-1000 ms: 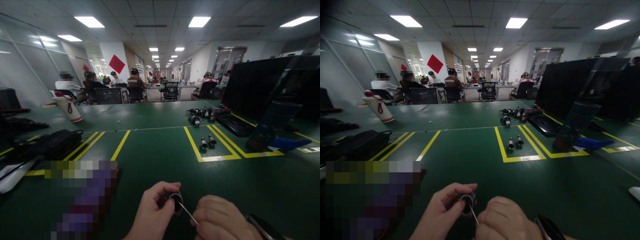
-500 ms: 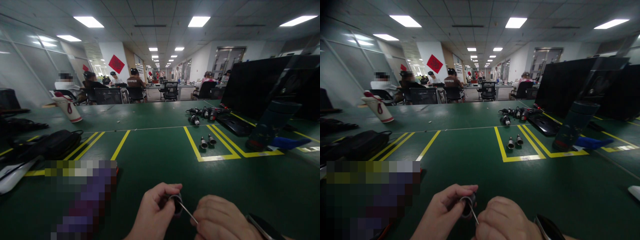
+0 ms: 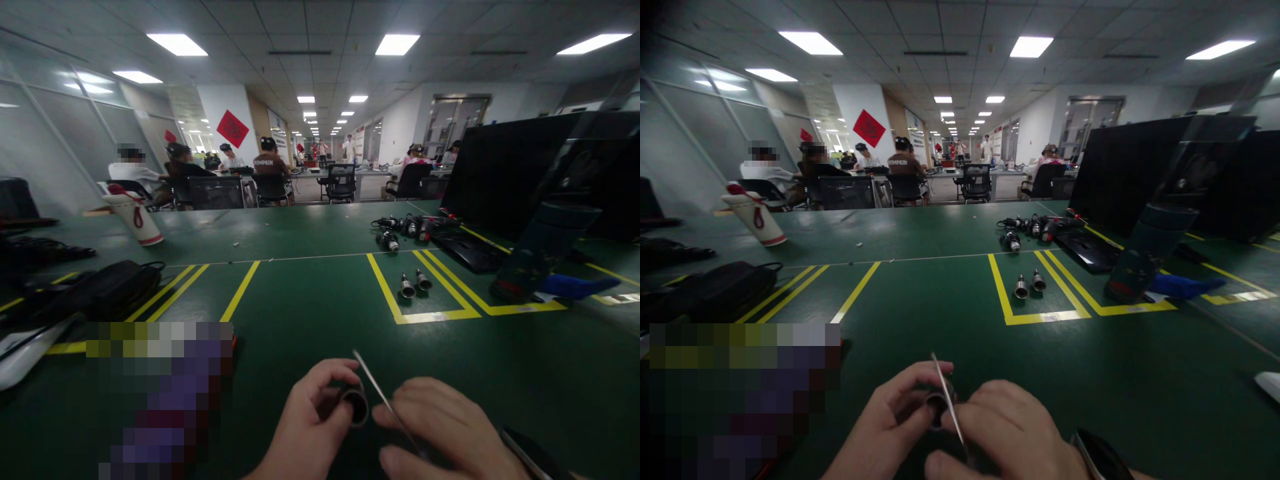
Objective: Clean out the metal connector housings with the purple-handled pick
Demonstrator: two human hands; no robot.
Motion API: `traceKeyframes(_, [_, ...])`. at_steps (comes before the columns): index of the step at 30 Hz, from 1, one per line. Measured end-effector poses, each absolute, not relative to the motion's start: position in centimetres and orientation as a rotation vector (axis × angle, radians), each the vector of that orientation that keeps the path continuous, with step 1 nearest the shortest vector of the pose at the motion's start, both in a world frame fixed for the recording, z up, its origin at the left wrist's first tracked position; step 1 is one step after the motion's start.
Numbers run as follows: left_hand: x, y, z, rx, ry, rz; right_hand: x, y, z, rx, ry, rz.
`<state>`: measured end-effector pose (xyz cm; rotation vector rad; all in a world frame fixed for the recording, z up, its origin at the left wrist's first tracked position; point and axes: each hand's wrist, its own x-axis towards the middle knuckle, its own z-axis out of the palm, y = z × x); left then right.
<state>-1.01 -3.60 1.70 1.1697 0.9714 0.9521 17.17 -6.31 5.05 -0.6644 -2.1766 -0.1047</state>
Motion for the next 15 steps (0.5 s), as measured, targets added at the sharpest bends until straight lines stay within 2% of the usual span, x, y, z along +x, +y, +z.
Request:
traceKeyframes(2, [-0.8,-3.8,1.0,1.137,0.834,0.972,16.8,-5.8,4.9,-0.699,-2.213,-0.167])
traceKeyframes(8, [-0.4,-4.5,0.0,1.022,0.711,0.922,16.1,-5.5,3.0,-0.690,-2.291,-0.072])
traceKeyframes(13, [-0.9,-4.2,0.3,1.123,0.831,0.928,19.8,-4.0,2.8,-0.809,-2.378,-0.011])
traceKeyframes(15, [-1.1,-4.1,0.2,1.160,0.915,0.902,22.8,-2.3,2.1,-0.955,-2.372,-0.125])
